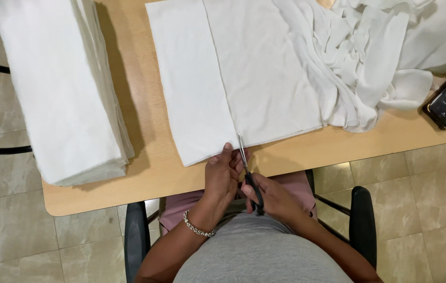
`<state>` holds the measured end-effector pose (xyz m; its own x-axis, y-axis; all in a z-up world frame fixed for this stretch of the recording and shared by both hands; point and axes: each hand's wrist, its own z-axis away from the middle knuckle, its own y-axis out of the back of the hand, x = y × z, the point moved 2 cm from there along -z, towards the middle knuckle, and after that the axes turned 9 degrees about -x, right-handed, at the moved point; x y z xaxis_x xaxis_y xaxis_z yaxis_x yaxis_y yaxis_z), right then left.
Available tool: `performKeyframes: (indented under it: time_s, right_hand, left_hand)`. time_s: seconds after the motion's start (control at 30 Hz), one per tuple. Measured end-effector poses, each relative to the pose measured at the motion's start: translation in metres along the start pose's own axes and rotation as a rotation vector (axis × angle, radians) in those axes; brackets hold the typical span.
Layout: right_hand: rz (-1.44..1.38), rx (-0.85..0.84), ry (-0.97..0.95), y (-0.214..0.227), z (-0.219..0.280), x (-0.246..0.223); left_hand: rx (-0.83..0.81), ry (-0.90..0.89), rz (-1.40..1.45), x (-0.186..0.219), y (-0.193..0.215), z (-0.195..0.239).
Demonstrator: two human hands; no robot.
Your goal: The person cuts a large white cloth into strips using scissors on a wooden table. After each cut, the person folds the strip and places it on a growing stack to the left. The process repeats with the remaining fabric.
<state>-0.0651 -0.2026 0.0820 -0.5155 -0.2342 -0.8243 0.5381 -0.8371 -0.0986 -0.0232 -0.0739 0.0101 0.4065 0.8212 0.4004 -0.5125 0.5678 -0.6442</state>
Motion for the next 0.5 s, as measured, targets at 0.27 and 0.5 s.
performKeyframes:
  time_s: [0.27, 0.5]
  right_hand:
    - [-0.028, 0.044, 0.035, 0.004, -0.014, 0.016]
    - [-0.062, 0.095, 0.014, -0.002, -0.008, 0.011]
  left_hand:
    - [0.029, 0.026, -0.031, 0.011, -0.014, 0.012]
    - [0.018, -0.007, 0.017, 0.008, -0.012, 0.011]
